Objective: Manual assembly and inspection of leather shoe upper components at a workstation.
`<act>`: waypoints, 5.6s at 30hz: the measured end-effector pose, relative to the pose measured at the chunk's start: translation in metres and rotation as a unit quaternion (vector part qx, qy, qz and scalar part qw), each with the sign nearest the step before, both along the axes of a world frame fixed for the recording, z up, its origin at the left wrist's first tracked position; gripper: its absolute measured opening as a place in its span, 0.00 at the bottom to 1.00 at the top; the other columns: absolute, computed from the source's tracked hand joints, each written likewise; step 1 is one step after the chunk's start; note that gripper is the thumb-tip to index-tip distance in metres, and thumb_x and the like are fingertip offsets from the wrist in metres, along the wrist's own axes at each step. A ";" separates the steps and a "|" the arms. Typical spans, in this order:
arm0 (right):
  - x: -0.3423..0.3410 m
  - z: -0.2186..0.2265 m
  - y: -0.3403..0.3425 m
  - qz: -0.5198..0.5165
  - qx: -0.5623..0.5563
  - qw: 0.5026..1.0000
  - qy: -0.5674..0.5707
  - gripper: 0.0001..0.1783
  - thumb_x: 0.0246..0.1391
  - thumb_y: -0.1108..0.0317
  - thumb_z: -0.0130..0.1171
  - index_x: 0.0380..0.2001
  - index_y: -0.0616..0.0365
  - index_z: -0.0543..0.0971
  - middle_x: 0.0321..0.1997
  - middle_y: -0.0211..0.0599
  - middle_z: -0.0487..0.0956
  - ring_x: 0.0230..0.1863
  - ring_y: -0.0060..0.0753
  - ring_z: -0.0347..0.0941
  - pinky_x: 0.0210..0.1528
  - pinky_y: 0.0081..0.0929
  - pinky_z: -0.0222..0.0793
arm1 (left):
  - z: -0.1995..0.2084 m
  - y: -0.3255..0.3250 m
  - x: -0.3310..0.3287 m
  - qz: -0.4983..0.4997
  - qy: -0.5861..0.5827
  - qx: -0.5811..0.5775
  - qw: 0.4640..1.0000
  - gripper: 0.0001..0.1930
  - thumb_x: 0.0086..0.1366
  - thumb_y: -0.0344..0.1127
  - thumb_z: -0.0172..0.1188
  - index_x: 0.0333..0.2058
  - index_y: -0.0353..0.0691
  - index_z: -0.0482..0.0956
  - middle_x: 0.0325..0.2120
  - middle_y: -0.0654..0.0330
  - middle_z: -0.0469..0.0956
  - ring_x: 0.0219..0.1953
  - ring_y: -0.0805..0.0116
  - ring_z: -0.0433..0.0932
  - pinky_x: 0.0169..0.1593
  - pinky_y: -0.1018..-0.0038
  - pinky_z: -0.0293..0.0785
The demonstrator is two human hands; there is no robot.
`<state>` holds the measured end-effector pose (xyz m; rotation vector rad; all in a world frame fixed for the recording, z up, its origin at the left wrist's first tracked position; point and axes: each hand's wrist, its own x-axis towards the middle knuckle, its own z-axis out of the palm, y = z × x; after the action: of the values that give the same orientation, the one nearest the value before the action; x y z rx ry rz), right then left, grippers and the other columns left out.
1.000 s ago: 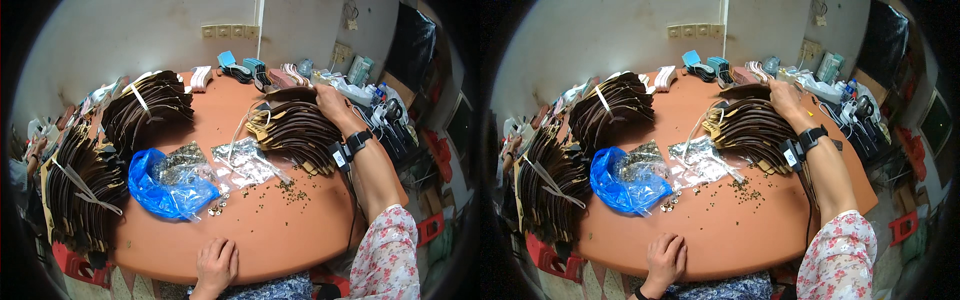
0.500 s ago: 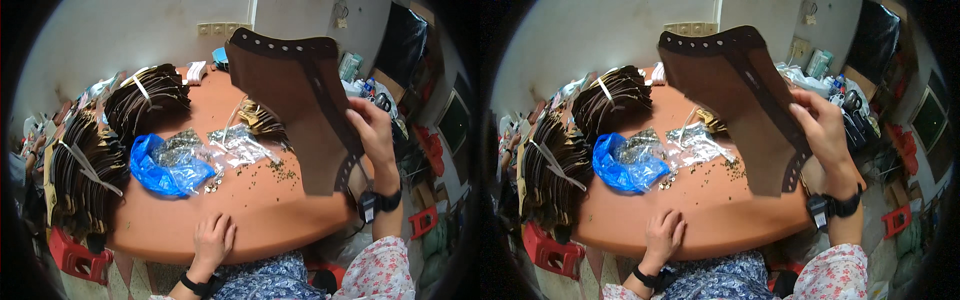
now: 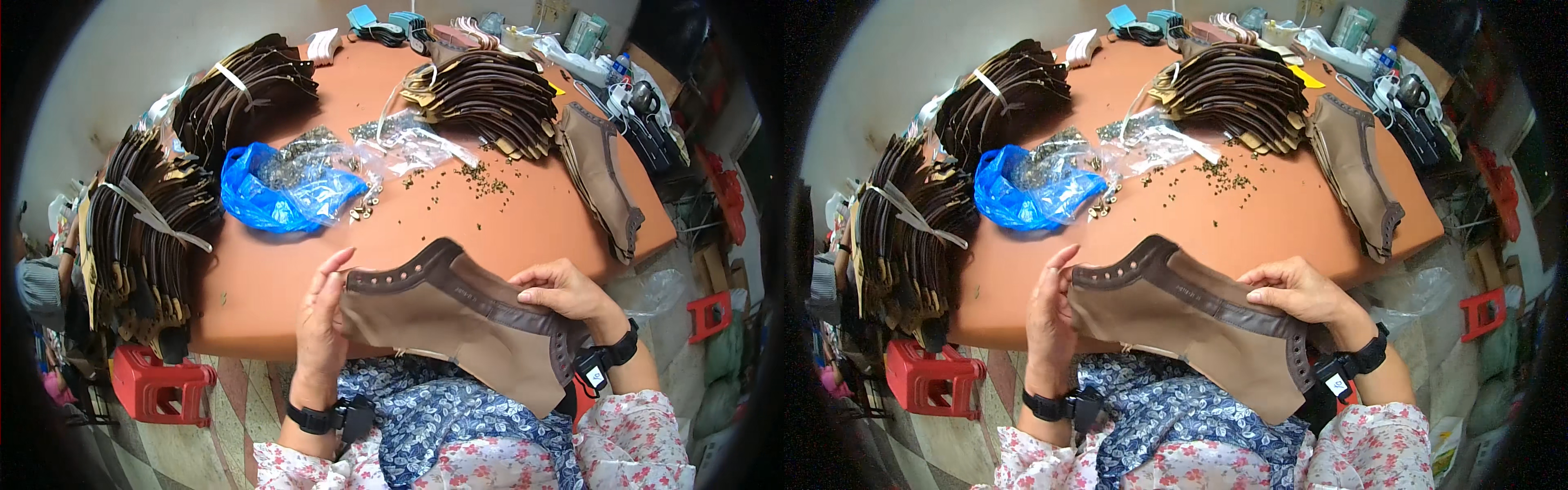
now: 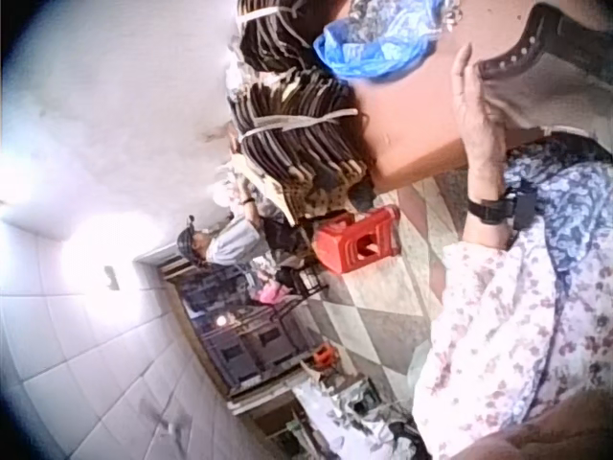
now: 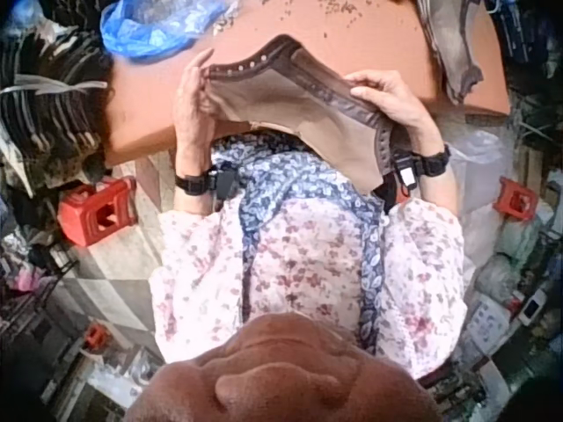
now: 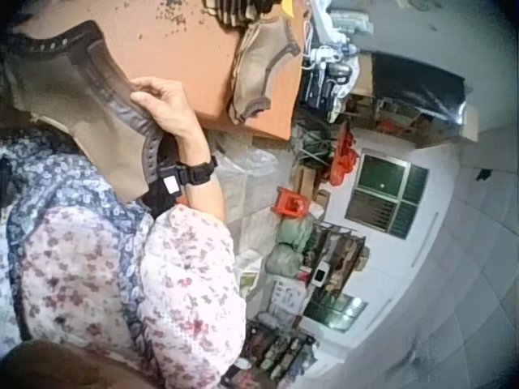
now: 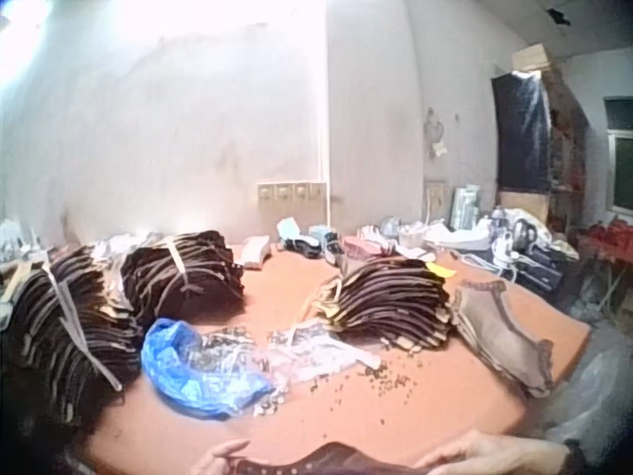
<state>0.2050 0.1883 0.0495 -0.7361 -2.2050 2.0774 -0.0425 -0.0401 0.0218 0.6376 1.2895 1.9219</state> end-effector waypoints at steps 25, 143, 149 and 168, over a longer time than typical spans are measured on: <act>-0.027 0.011 -0.018 0.044 0.512 0.856 0.056 0.06 0.51 0.71 0.59 0.32 0.62 0.80 0.29 0.47 0.79 0.31 0.51 0.76 0.33 0.38 0.71 | -0.007 0.037 0.037 -0.051 0.394 -0.219 0.891 0.09 0.61 0.33 0.59 0.31 0.31 0.79 0.18 0.57 0.76 0.21 0.73 0.72 0.27 0.74 0.68; -0.057 -0.017 0.034 0.017 0.554 0.832 0.004 0.05 0.49 0.73 0.58 0.26 0.63 0.75 0.28 0.48 0.76 0.32 0.51 0.74 0.34 0.40 0.69 | -0.008 0.045 0.046 -0.006 0.461 -0.260 0.849 0.08 0.58 0.35 0.59 0.28 0.35 0.80 0.20 0.53 0.78 0.25 0.56 0.73 0.42 0.66 0.63; -0.064 -0.009 0.052 0.050 0.433 0.896 -0.085 0.08 0.48 0.69 0.61 0.27 0.64 0.78 0.27 0.49 0.79 0.32 0.48 0.77 0.36 0.38 0.71 | -0.007 0.044 0.047 -0.007 0.458 -0.268 0.848 0.08 0.59 0.35 0.59 0.29 0.36 0.80 0.21 0.52 0.78 0.27 0.56 0.73 0.43 0.65 0.63; -0.036 -0.035 0.018 -0.105 0.546 0.830 0.051 0.05 0.49 0.71 0.61 0.28 0.60 0.78 0.30 0.41 0.76 0.36 0.44 0.74 0.38 0.36 0.70 | -0.006 0.045 0.047 -0.012 0.453 -0.282 0.845 0.08 0.59 0.36 0.60 0.29 0.36 0.81 0.20 0.54 0.78 0.26 0.59 0.73 0.41 0.67 0.63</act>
<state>0.1693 0.2060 0.0143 -0.6272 -2.5249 0.4857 0.0047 0.0053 0.0156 1.2908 2.2743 1.0671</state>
